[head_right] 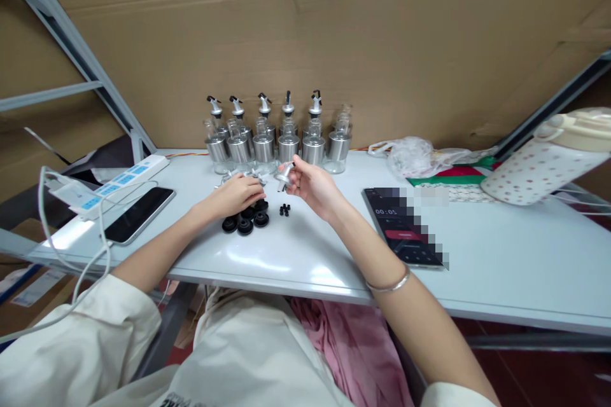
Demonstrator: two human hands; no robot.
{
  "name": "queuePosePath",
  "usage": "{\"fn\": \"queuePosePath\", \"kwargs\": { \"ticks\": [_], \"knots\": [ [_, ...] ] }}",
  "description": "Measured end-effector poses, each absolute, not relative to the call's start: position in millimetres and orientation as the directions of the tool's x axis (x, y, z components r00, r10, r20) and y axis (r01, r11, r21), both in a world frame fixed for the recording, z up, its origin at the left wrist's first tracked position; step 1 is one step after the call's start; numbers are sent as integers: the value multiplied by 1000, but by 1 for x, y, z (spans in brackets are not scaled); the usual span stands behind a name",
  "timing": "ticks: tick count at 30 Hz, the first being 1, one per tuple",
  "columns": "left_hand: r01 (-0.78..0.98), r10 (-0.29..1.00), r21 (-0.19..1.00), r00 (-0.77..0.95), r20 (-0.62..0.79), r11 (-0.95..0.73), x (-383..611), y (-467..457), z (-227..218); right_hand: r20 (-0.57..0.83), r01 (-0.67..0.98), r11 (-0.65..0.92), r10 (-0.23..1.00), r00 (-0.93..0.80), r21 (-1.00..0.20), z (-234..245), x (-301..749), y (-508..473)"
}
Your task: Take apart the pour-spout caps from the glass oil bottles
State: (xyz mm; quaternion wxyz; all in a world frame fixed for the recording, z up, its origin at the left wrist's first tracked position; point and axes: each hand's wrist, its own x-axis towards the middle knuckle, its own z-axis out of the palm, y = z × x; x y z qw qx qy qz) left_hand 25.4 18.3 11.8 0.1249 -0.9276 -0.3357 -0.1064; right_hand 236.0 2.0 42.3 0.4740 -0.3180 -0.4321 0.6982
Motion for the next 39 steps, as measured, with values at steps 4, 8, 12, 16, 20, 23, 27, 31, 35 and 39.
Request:
{"fn": "queuePosePath", "kwargs": {
  "ticks": [4, 8, 12, 16, 20, 23, 27, 31, 35, 39],
  "knots": [
    [690, 594, -169, 701, 394, -703, 25, 19, 15, -20, -378, -147, 947, -322, -914, 41, 237, 4],
    [746, 584, -123, 602, 545, -655, 25, 17, 19, -17, -369, -135, 952, -306, -919, 41, 238, 4],
    [788, 564, -29, 464, 683, -614, 27, 14, 18, -38, -359, -170, 937, -347, -918, 43, 237, 1],
    [781, 533, 30, 396, 748, -623, 32, 11, 14, -22, -369, -187, 912, -409, -910, 44, 236, -3],
    [756, 510, 63, 375, 774, -651, 36, 7, 10, -5, -415, -187, 915, -404, -890, 45, 236, -3],
    [737, 510, 91, 367, 778, -669, 38, 5, 8, 1, -439, -201, 908, -418, -876, 44, 236, -3],
    [688, 504, 106, 408, 761, -718, 40, 1, 8, 11, -465, -199, 912, -410, -863, 43, 236, -1],
    [635, 470, 91, 460, 753, -767, 40, -2, 11, 21, -483, -167, 932, -361, -859, 44, 236, 0],
    [610, 452, 84, 479, 753, -788, 39, -1, 11, 54, -457, -132, 927, -370, -879, 45, 237, -1],
    [596, 435, 78, 485, 758, -799, 39, 0, 9, 92, -441, -104, 911, -401, -891, 44, 239, -2]
  ]
}}
